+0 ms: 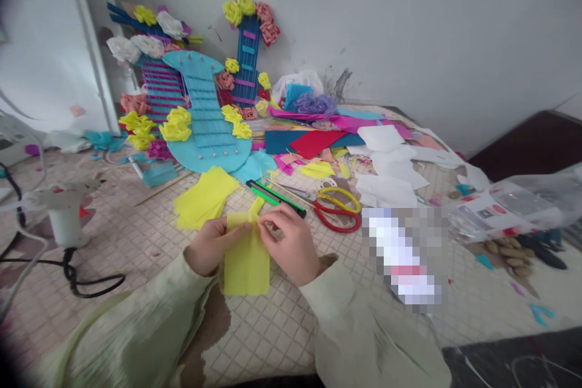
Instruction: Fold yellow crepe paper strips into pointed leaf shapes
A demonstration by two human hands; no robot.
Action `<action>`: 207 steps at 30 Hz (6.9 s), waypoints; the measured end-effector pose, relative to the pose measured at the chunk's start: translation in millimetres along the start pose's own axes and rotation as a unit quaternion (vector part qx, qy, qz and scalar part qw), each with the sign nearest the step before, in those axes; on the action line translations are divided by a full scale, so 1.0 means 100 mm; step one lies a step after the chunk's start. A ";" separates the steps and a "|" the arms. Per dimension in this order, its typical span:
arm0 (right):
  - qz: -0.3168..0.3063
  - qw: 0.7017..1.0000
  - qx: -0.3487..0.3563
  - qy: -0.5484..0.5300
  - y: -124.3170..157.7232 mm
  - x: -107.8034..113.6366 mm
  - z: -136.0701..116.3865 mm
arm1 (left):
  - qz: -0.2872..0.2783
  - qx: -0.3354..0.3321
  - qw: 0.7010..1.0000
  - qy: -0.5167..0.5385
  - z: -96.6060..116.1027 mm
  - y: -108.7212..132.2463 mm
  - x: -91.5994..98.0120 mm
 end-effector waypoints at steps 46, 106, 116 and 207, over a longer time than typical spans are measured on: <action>-0.080 0.931 -0.254 -0.252 0.06 -0.15 0.28 | -0.024 -0.040 0.982 -0.183 0.06 0.05 -0.04; -0.128 0.931 -0.256 -0.226 0.07 -0.16 0.31 | -0.003 -0.007 0.966 -0.260 0.05 0.06 -0.02; -0.127 0.925 -0.271 -0.234 0.08 -0.15 0.32 | 0.011 -0.009 0.969 -0.248 0.07 0.04 0.02; -0.253 0.963 -0.068 0.064 0.13 -0.30 0.34 | -0.035 -0.482 0.731 -0.483 0.09 0.22 0.04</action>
Point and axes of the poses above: each hand's wrist, its own y-axis away from the middle knuckle, its own x-axis out of the back of the hand, z = x × y, the point moved 6 cm from there along -y, towards the middle knuckle, and after that the axes turned 5 degrees about x, right-handed, at the moved point
